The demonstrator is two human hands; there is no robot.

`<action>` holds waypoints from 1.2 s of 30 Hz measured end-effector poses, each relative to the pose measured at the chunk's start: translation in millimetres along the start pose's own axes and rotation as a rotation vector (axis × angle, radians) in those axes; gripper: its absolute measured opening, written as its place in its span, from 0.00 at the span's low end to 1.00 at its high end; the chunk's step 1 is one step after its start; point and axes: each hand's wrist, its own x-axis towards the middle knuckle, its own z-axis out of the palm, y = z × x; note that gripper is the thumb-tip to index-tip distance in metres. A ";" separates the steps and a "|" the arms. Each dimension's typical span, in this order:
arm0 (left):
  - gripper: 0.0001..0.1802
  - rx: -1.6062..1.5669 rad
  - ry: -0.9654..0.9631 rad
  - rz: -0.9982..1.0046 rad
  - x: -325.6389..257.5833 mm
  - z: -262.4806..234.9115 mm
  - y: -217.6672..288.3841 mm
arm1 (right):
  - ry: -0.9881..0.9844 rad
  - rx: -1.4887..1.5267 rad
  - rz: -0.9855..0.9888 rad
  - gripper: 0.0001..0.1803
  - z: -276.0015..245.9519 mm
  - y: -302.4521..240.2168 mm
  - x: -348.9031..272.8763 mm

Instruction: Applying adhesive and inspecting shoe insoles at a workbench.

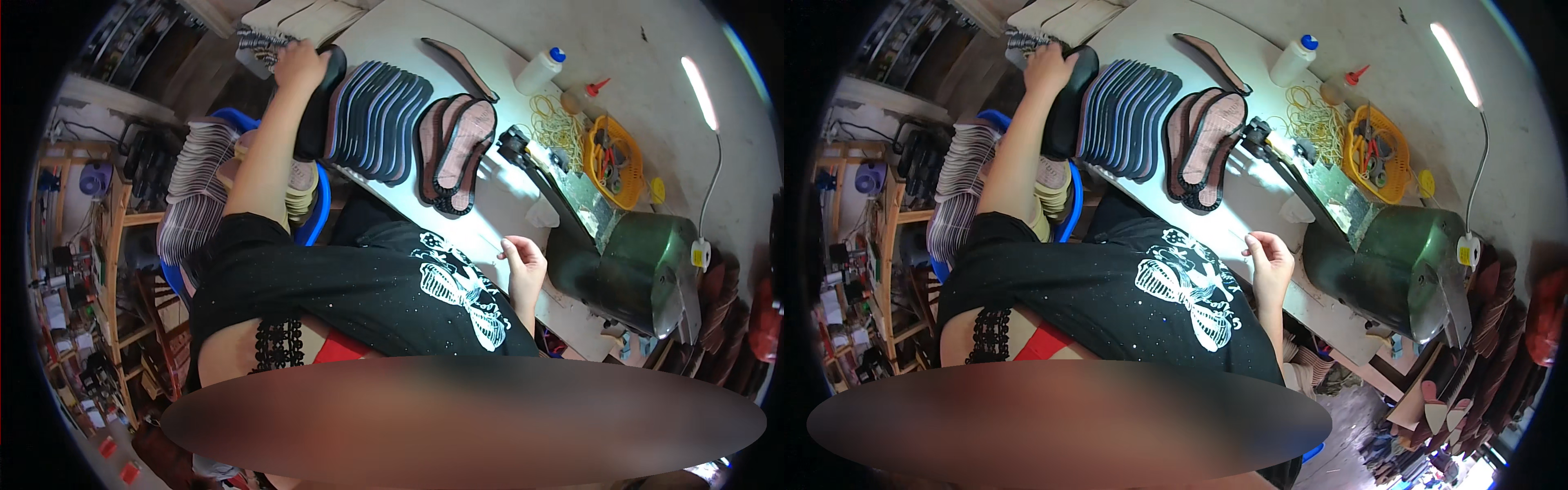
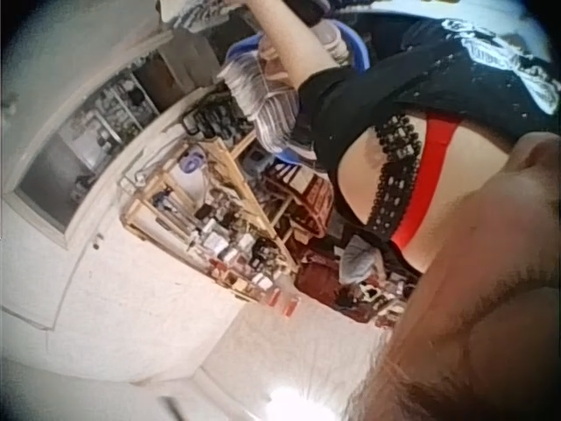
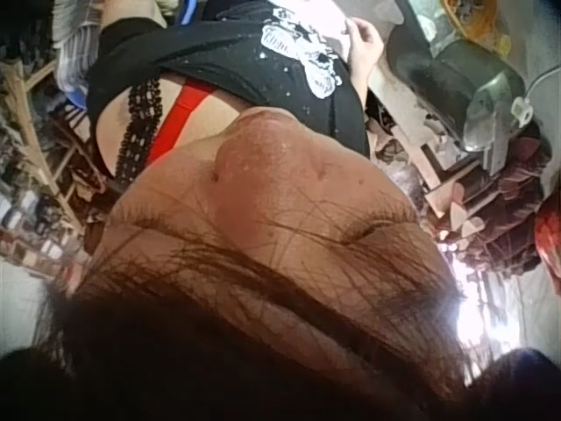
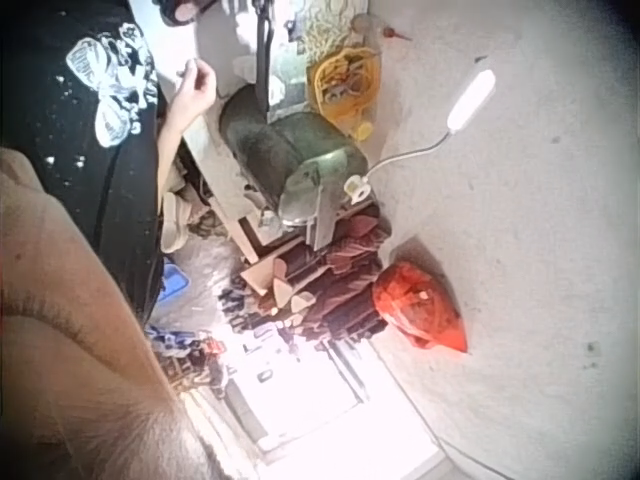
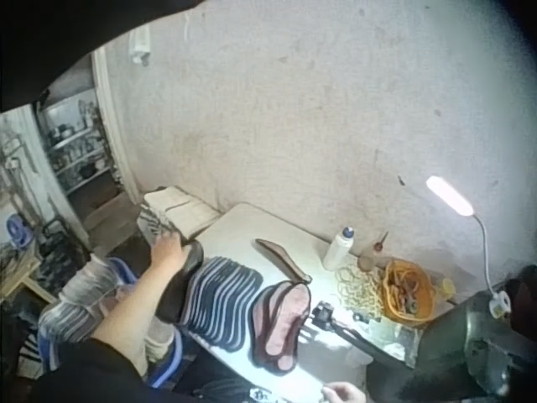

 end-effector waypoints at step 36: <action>0.49 -1.254 -0.087 0.429 -125.7 -93.3 178.8 | -0.055 0.028 -0.378 0.12 76.1 -102.9 28.4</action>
